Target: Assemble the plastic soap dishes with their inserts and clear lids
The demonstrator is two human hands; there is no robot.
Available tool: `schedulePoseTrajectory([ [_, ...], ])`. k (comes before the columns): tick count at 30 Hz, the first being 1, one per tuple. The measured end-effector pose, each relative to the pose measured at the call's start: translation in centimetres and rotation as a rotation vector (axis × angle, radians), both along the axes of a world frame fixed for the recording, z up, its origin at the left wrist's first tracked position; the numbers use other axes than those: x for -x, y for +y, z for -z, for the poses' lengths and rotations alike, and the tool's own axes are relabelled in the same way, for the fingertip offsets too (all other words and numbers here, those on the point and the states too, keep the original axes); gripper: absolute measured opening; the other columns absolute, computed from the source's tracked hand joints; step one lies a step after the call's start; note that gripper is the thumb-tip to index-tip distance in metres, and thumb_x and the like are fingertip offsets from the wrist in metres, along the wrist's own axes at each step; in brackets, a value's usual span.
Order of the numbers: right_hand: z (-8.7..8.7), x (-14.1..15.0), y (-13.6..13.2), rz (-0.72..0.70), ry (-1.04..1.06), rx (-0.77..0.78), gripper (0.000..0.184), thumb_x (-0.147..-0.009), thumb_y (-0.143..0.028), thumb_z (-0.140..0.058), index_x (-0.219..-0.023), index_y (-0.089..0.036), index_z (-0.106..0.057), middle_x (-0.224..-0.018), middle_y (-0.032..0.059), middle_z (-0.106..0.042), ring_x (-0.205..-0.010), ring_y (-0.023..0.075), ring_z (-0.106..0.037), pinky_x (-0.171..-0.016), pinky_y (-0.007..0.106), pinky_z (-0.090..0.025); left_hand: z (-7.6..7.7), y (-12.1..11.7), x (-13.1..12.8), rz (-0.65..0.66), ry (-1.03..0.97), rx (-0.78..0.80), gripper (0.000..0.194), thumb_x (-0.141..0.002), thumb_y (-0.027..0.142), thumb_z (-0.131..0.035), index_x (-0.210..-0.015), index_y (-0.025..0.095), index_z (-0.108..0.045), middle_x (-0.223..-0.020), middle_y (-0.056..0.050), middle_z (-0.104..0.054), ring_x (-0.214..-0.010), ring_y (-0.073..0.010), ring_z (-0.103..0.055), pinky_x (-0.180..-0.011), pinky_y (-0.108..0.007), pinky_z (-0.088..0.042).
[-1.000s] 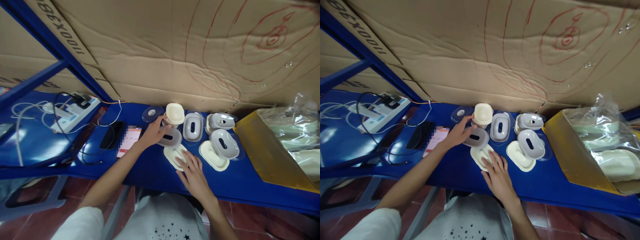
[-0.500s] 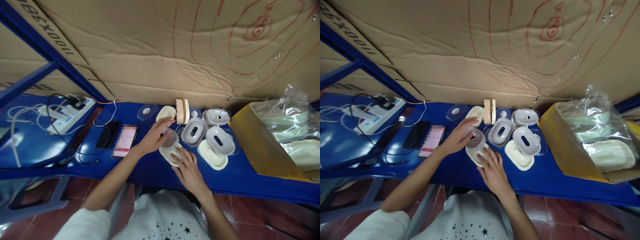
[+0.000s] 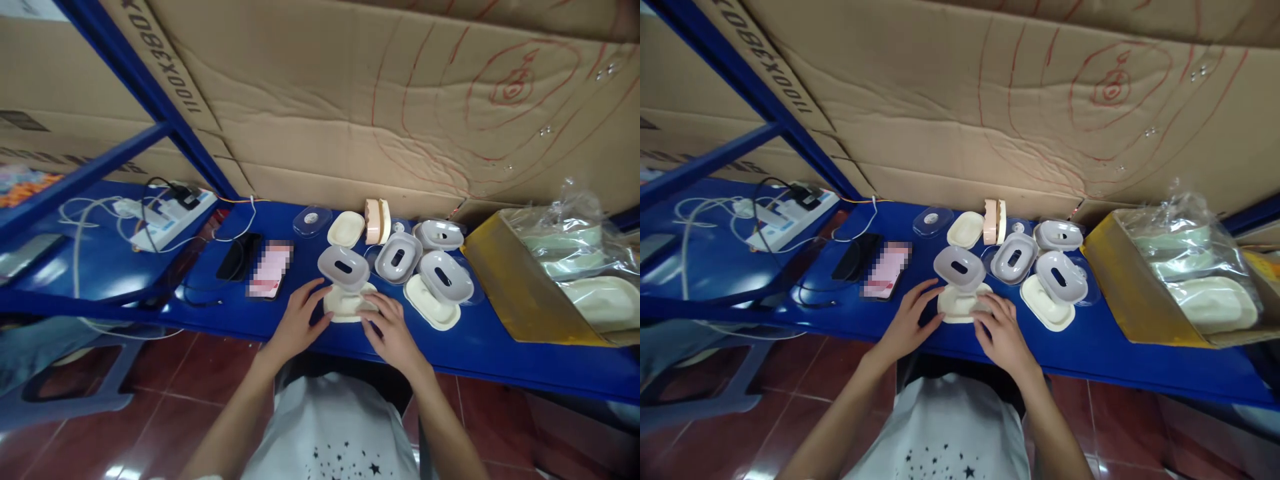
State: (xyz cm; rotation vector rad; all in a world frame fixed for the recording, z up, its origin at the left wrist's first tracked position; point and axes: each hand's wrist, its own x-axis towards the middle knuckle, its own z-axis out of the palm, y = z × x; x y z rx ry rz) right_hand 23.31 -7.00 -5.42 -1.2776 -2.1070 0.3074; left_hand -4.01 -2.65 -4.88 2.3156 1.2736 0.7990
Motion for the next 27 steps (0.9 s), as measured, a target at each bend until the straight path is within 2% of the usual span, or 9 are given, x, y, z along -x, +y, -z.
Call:
schedulePoseTrajectory([
  [3, 0.1, 0.0, -0.2, 0.020, 0.033, -0.028, 0.019, -0.107, -0.027, -0.062, -0.119, -0.028, -0.076, -0.145, 0.0102, -0.069, -0.143, 0.0300, -0.058, -0.115, 0.053, -0.046, -0.2, 0.3, -0.1, 0.051, 0.035, -0.014, 0.056, -0.104, 0.043, -0.069, -0.155, 0.028, -0.053, -0.164, -0.016, -0.048, -0.152, -0.0348, -0.048, -0.124, -0.056, -0.043],
  [8, 0.8, -0.4, -0.2, 0.160, 0.174, 0.031, 0.024, -0.109, -0.038, -0.059, -0.121, -0.027, -0.076, -0.139, 0.0109, -0.072, -0.138, 0.0303, -0.062, -0.119, 0.056, -0.044, 0.2, 0.3, -0.5, 0.100, 0.141, -0.026, 0.076, -0.096, 0.049, -0.079, -0.161, 0.025, -0.048, -0.162, -0.018, -0.049, -0.154, -0.0384, -0.045, -0.128, -0.063, -0.033],
  [11, 1.2, -0.6, -0.1, 0.200, 0.200, 0.025, 0.028, -0.109, -0.045, -0.059, -0.121, -0.027, -0.077, -0.137, 0.0128, -0.073, -0.133, 0.0320, -0.065, -0.116, 0.058, -0.048, 0.7, 0.1, -0.7, 0.085, 0.153, -0.056, 0.077, -0.096, 0.048, -0.080, -0.162, 0.026, -0.046, -0.162, -0.017, -0.050, -0.154, -0.0386, -0.045, -0.129, -0.065, -0.031],
  [15, 1.1, -0.8, 0.0, 0.201, 0.232, 0.026, 0.028, -0.108, -0.047, -0.059, -0.121, -0.029, -0.076, -0.136, 0.0110, -0.074, -0.131, 0.0294, -0.069, -0.113, 0.053, -0.055, 0.6, -0.1, -0.6, 0.083, 0.162, -0.077, 0.076, -0.097, 0.043, -0.079, -0.163, 0.028, -0.045, -0.161, -0.016, -0.051, -0.152, -0.0378, -0.047, -0.128, -0.065, -0.035],
  [18, 0.8, -1.0, -0.1, 0.234, 0.265, 0.036, 0.033, -0.107, -0.047, -0.061, -0.135, -0.030, -0.071, -0.147, 0.0119, -0.069, -0.139, 0.0300, -0.066, -0.117, 0.052, -0.055, 0.5, -0.4, -0.1, 0.100, 0.166, -0.081, 0.074, -0.098, 0.037, -0.076, -0.164, 0.028, -0.045, -0.163, -0.015, -0.050, -0.153, -0.0374, -0.047, -0.128, -0.064, -0.037],
  [20, 1.2, -1.1, -0.6, 0.268, 0.293, 0.065, 0.041, -0.106, -0.045, -0.065, -0.145, -0.033, -0.065, -0.157, 0.0117, -0.062, -0.147, 0.0314, -0.060, -0.120, 0.053, -0.053, 1.1, -0.7, 0.6, 0.113, 0.181, -0.078, 0.073, -0.100, 0.035, -0.072, -0.167, 0.031, -0.042, -0.169, -0.014, -0.045, -0.155, -0.0368, -0.045, -0.127, -0.060, -0.041],
  [23, 3.0, -1.0, -2.0, 0.279, 0.291, 0.161, 0.048, -0.104, -0.039, -0.068, -0.151, -0.036, -0.061, -0.161, 0.0095, -0.060, -0.147, 0.0312, -0.060, -0.117, 0.047, -0.056, 3.0, -1.1, 2.1, 0.110, 0.253, -0.121, 0.081, -0.100, 0.040, -0.072, -0.171, 0.030, -0.036, -0.172, -0.014, -0.043, -0.155, -0.0381, -0.046, -0.122, -0.057, -0.050],
  [25, 4.4, -0.8, -3.0, 0.296, 0.308, 0.161, 0.043, -0.105, -0.034, -0.065, -0.148, -0.037, -0.065, -0.153, 0.0089, -0.067, -0.140, 0.0304, -0.067, -0.111, 0.041, -0.061, 4.4, -1.2, 3.0, 0.177, 0.291, -0.227, 0.085, -0.098, 0.051, -0.074, -0.171, 0.028, -0.037, -0.167, -0.013, -0.051, -0.149, -0.0349, -0.053, -0.122, -0.051, -0.051],
  [27, 5.2, -0.6, -3.5, 0.328, 0.335, 0.132, 0.037, -0.106, -0.034, -0.063, -0.142, -0.037, -0.068, -0.146, 0.0080, -0.072, -0.132, 0.0300, -0.072, -0.107, 0.039, -0.063, 5.0, -1.2, 3.6, 0.192, 0.319, -0.279, 0.086, -0.099, 0.058, -0.073, -0.171, 0.031, -0.037, -0.162, -0.011, -0.058, -0.145, -0.0313, -0.058, -0.121, -0.046, -0.052],
])
